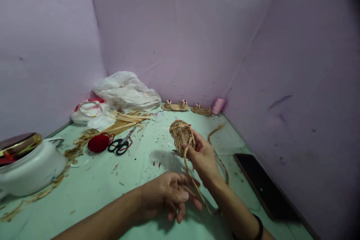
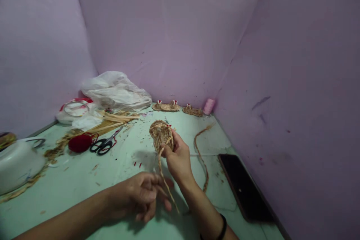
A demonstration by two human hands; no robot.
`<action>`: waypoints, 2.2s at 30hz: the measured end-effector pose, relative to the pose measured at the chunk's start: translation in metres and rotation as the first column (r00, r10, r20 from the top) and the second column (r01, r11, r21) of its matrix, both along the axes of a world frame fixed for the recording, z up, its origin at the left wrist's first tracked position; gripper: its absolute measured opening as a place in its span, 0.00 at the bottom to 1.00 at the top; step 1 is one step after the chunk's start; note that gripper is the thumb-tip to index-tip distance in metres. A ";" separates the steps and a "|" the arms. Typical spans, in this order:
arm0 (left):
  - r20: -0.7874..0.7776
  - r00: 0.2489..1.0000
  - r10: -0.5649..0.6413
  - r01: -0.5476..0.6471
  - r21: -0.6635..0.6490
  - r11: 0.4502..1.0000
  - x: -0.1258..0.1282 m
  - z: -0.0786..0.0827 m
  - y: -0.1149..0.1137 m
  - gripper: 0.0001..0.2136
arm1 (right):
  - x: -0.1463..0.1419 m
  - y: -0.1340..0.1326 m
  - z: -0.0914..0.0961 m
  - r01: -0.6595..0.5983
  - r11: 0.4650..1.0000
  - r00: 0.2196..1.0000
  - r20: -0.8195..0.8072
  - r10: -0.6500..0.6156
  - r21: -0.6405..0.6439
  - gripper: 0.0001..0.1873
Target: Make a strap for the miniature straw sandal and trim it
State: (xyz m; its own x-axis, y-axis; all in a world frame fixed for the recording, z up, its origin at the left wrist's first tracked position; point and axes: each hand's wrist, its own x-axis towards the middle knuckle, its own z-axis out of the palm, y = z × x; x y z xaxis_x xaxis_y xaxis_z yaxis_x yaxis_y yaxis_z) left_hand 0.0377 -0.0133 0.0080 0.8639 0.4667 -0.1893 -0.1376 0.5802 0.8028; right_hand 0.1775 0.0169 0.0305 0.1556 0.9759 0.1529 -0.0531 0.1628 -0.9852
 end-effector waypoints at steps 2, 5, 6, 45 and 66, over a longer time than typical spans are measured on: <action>-0.010 1.000 -0.028 0.028 0.020 0.999 -0.001 0.002 -0.003 0.19 | 0.002 0.000 0.003 0.024 1.000 0.999 -0.027 -0.024 -0.010 0.30; 0.073 0.997 0.015 -0.020 0.078 0.997 -0.007 0.011 -0.002 0.15 | 0.005 0.000 0.007 0.042 0.999 0.996 -0.073 -0.043 -0.026 0.30; 0.094 0.995 0.017 -0.026 0.093 0.995 -0.012 0.017 0.000 0.15 | 0.006 0.000 0.007 0.041 0.999 0.995 -0.085 -0.044 -0.035 0.30; -0.288 0.298 0.910 0.502 0.858 0.107 -0.045 0.026 0.012 0.12 | -0.033 -0.021 -0.054 -0.276 0.947 0.918 -0.335 0.211 -0.162 0.26; 0.076 0.425 0.902 0.202 0.963 -0.177 -0.042 0.023 0.003 0.04 | -0.027 -0.021 -0.032 -0.329 0.913 0.912 -0.332 0.241 -0.240 0.31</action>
